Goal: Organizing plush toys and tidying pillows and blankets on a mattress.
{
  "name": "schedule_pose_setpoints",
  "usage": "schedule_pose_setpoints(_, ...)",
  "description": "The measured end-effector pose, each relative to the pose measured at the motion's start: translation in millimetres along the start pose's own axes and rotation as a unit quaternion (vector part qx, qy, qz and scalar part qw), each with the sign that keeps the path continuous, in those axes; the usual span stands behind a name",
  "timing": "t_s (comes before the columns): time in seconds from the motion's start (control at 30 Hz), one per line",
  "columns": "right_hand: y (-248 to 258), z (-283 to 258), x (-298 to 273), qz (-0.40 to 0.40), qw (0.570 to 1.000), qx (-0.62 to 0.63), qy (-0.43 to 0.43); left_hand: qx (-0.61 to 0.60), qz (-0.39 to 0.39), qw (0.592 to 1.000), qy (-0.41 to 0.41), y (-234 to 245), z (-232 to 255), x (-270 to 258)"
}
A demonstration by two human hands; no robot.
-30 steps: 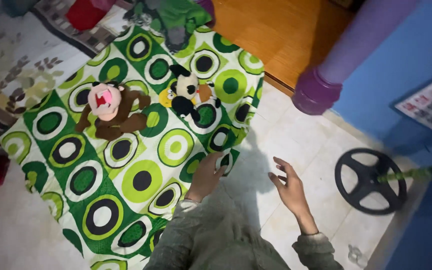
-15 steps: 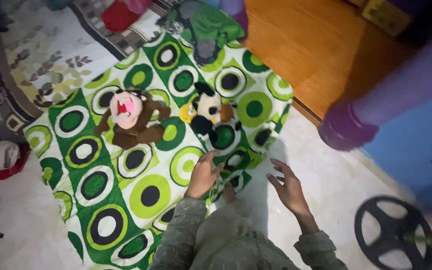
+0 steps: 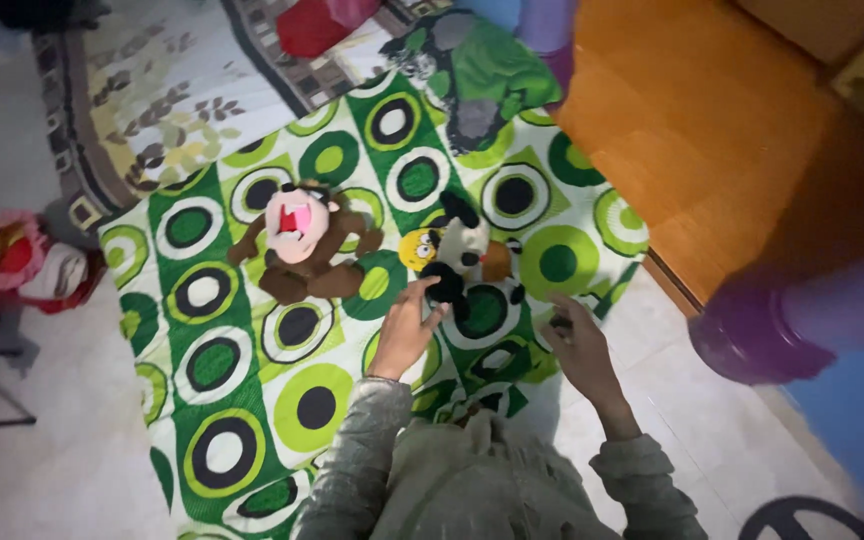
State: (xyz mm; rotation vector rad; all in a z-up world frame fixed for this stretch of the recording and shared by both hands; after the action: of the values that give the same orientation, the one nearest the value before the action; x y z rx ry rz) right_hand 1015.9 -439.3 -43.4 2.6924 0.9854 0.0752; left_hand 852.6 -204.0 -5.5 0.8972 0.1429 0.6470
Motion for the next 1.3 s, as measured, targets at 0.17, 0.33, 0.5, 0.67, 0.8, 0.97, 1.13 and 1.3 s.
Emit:
schedule_pose_setpoints(0.17,-24.7,-2.1,29.6,-0.061,0.998,0.020,-0.003,0.026,-0.024,0.997,0.064,-1.2,-26.4,-10.1)
schedule_pose_setpoints(0.33,-43.7,20.5,63.5,-0.119,0.993,0.014,0.000,0.048,-0.018,0.990,0.134,0.4,-49.4,-20.2)
schedule_pose_setpoints(0.5,-51.6,21.4,100.5,-0.204,0.978,0.034,-0.016,0.054,0.027,0.982,0.176,6.5,-53.3,-15.1)
schedule_pose_setpoints(0.67,-42.1,16.1,156.3,-0.271,0.961,-0.044,0.025,0.061,0.071,0.973,0.210,-16.0,-53.1,5.8)
schedule_pose_setpoints(0.8,-32.2,0.6,196.5,-0.304,0.952,-0.022,0.014,0.028,0.088,0.961,0.260,-23.0,-23.3,30.5)
schedule_pose_setpoints(0.97,-30.8,29.8,245.1,-0.359,0.930,-0.063,0.034,0.006,0.136,0.946,0.295,-49.0,-10.8,46.7)
schedule_pose_setpoints(1.13,-35.5,46.9,276.3,-0.410,0.908,-0.082,0.018,0.031,0.175,0.937,0.300,-77.5,-9.5,58.0)
schedule_pose_setpoints(1.3,-56.8,78.0,297.2,-0.437,0.888,-0.144,0.011,0.045,0.178,0.935,0.305,-103.5,-19.2,67.2)
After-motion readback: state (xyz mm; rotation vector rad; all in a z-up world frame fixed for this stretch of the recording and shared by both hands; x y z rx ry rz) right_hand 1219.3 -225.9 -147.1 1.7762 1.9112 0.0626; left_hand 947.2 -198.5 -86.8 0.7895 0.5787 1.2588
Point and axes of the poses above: each hand's wrist, its own x-axis towards the middle knuckle, its own y-axis out of the back of the hand, z = x × y, the point moved 8 cm from there along x, towards the middle knuckle, and after that the axes turned 12 degrees about x, right-handed, at the moved point
